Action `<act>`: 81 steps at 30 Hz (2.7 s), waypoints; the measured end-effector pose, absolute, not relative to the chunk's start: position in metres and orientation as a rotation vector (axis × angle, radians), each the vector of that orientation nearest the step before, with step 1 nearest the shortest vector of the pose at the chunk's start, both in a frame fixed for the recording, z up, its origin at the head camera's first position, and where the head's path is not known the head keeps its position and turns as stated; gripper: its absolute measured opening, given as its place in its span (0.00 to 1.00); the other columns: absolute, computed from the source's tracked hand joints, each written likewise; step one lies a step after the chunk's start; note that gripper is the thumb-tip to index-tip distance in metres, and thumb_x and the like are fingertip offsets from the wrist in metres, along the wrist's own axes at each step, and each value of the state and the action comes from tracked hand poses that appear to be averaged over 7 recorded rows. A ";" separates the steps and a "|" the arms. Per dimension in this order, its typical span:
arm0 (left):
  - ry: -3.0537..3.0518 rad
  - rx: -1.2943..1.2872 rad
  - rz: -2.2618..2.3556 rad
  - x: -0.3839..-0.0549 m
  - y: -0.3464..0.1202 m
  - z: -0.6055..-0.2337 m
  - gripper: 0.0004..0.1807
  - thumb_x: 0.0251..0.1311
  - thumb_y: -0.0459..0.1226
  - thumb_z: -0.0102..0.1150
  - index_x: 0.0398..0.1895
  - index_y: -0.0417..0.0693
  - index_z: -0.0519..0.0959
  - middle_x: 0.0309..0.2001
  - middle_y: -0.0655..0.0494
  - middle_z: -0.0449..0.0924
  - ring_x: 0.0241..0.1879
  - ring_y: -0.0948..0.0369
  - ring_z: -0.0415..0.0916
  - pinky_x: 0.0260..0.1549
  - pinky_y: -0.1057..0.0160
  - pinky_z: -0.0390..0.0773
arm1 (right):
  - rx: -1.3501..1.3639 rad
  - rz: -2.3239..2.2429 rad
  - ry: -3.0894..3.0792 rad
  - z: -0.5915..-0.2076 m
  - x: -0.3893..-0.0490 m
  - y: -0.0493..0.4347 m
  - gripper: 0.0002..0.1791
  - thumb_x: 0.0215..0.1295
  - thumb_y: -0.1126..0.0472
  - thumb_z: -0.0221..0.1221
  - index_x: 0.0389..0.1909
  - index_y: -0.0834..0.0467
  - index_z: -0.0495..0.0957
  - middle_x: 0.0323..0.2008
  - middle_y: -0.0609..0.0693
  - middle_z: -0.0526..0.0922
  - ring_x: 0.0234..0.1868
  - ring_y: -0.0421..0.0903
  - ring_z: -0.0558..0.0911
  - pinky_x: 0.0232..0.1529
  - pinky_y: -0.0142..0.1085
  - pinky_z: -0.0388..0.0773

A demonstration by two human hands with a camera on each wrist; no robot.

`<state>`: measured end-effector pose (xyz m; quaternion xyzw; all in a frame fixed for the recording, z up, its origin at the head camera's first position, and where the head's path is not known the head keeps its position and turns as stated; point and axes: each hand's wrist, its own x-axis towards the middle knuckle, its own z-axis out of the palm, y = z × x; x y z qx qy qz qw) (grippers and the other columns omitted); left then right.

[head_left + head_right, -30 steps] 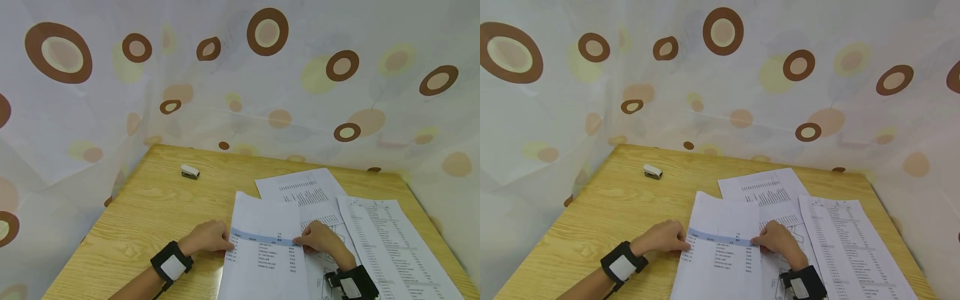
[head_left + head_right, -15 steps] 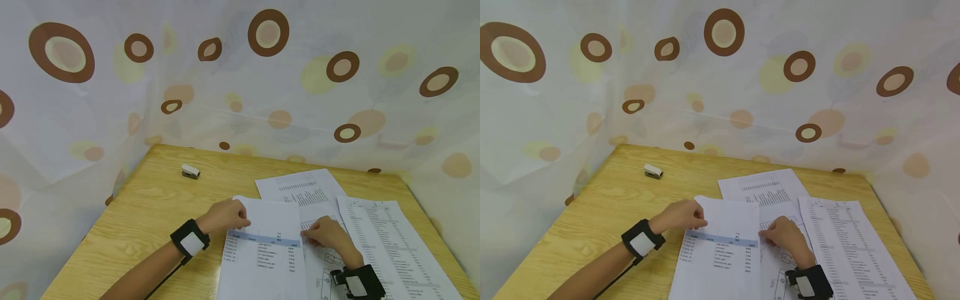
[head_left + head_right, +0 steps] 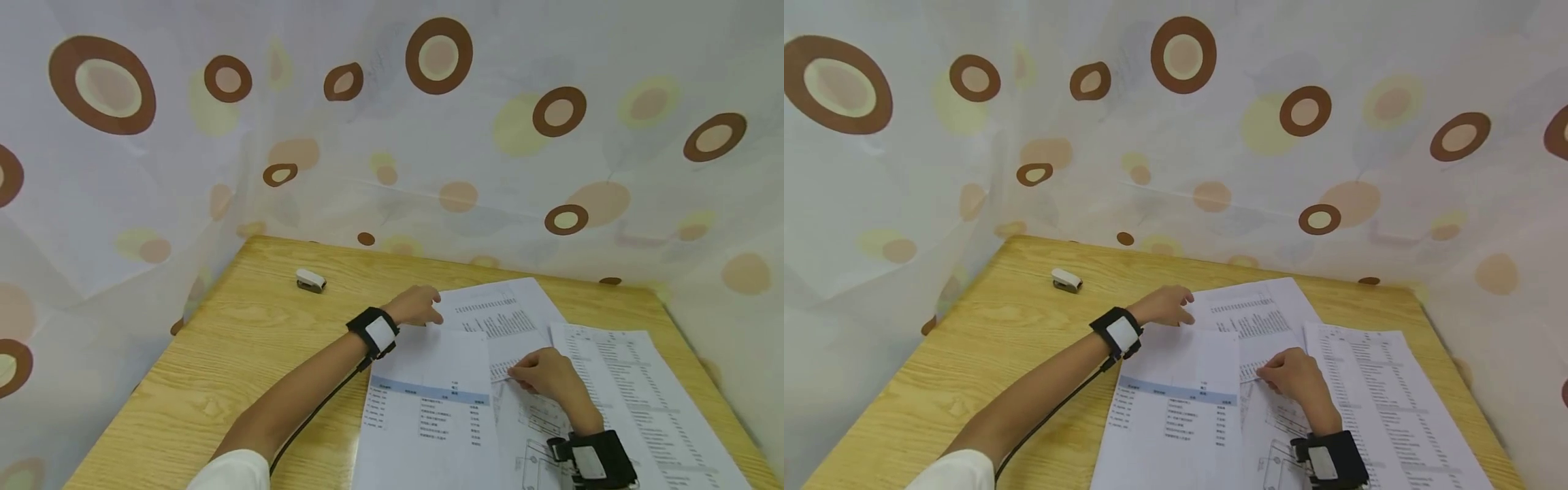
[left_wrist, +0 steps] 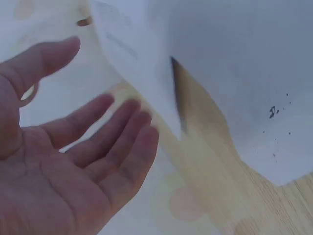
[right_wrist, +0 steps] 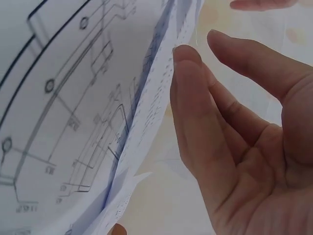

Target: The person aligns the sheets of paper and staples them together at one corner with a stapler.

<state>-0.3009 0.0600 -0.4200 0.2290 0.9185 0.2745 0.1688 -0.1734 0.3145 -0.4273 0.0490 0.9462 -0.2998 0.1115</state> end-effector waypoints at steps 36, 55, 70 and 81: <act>2.593 0.576 1.335 -0.343 0.061 -0.425 0.13 0.71 0.32 0.54 0.28 0.35 0.80 0.18 0.57 0.60 0.18 0.63 0.59 0.19 0.68 0.60 | 0.142 -0.872 2.783 -0.427 -0.183 0.320 0.19 0.66 0.55 0.64 0.40 0.70 0.83 0.26 0.51 0.82 0.27 0.46 0.79 0.30 0.38 0.75; 2.778 0.641 1.428 -0.332 0.060 -0.409 0.11 0.70 0.34 0.56 0.36 0.41 0.87 0.22 0.58 0.69 0.21 0.64 0.63 0.20 0.69 0.59 | 0.032 -0.889 2.993 -0.413 -0.170 0.310 0.16 0.69 0.58 0.62 0.45 0.69 0.84 0.39 0.61 0.86 0.36 0.54 0.83 0.35 0.47 0.79; 3.029 0.960 1.308 -0.296 0.065 -0.387 0.12 0.71 0.39 0.58 0.50 0.49 0.87 0.36 0.58 0.86 0.20 0.67 0.67 0.16 0.72 0.58 | -0.510 -0.664 3.707 -0.380 -0.209 0.289 0.25 0.57 0.73 0.69 0.57 0.68 0.76 0.56 0.67 0.76 0.58 0.67 0.72 0.55 0.58 0.73; 3.154 1.179 1.132 -0.285 0.071 -0.378 0.11 0.69 0.41 0.62 0.49 0.55 0.88 0.39 0.60 0.88 0.19 0.69 0.67 0.14 0.73 0.57 | -0.750 -0.475 3.755 -0.376 -0.247 0.308 0.23 0.56 0.77 0.67 0.54 0.70 0.77 0.50 0.67 0.79 0.55 0.66 0.74 0.60 0.57 0.68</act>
